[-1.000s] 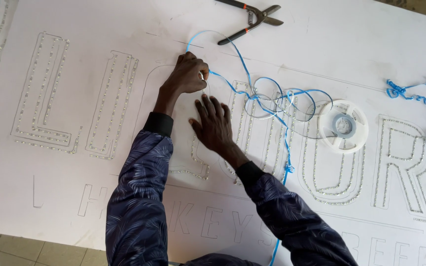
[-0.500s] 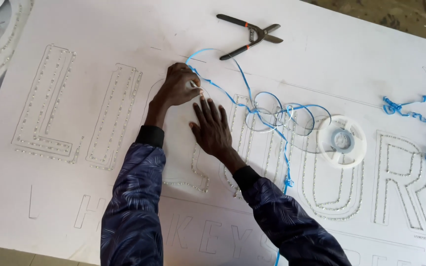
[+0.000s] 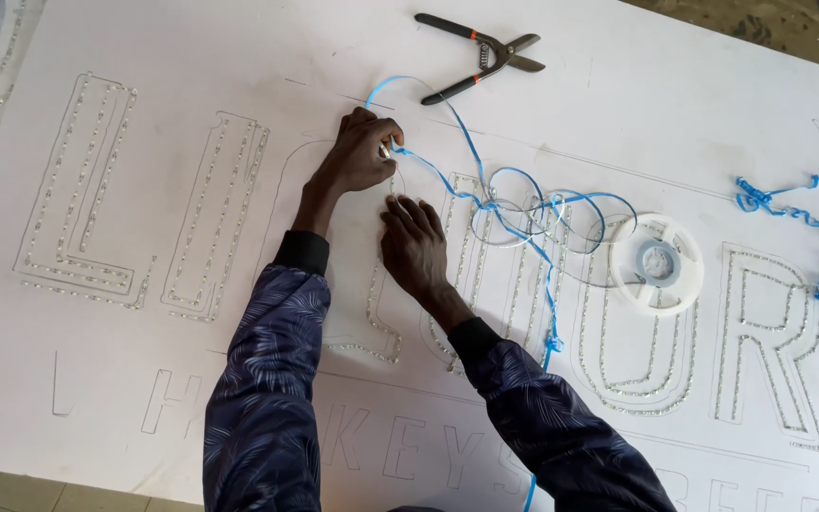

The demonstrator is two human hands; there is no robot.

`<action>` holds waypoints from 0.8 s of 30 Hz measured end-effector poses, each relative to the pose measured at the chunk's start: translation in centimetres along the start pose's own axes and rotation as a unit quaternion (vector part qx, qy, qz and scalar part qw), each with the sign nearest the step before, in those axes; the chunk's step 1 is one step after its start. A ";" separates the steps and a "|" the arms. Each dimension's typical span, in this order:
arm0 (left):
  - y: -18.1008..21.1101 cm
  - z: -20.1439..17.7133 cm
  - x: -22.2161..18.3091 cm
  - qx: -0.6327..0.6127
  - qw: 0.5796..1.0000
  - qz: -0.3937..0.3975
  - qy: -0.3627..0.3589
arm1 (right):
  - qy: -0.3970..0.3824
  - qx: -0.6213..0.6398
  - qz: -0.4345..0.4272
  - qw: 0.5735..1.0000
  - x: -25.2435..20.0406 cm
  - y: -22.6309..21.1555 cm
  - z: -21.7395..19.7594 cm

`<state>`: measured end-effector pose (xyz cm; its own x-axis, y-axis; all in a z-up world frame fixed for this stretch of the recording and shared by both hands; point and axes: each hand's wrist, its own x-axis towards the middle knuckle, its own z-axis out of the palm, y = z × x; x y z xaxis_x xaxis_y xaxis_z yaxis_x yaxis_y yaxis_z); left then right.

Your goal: Laying out and adhering flexible LED strips onto a sign template to create a lighted sign.

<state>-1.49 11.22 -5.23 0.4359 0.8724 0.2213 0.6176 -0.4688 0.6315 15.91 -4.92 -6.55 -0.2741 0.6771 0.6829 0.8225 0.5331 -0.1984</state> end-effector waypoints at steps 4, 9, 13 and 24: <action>0.8 -0.7 -0.2 -0.014 1.000 -0.019 -0.007 | -0.018 -0.006 0.008 1.000 0.7 -0.7 -1.0; 0.6 -1.1 -0.3 0.004 0.997 -0.064 -0.044 | -0.021 -0.004 0.022 1.000 0.7 -0.8 -1.1; 0.5 -1.2 0.1 0.020 0.995 -0.076 -0.055 | -0.016 0.004 0.030 0.999 0.6 -0.6 -1.2; 1.8 -3.1 -0.3 0.052 0.993 -0.086 -0.054 | -0.211 -0.024 0.071 0.975 1.2 -1.5 -1.6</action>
<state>-2.53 10.53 -1.90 0.3824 0.9234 0.0324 0.7510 -0.3311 0.5713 15.10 -5.74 -4.36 -0.3285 0.8956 0.3000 0.8862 0.4021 -0.2300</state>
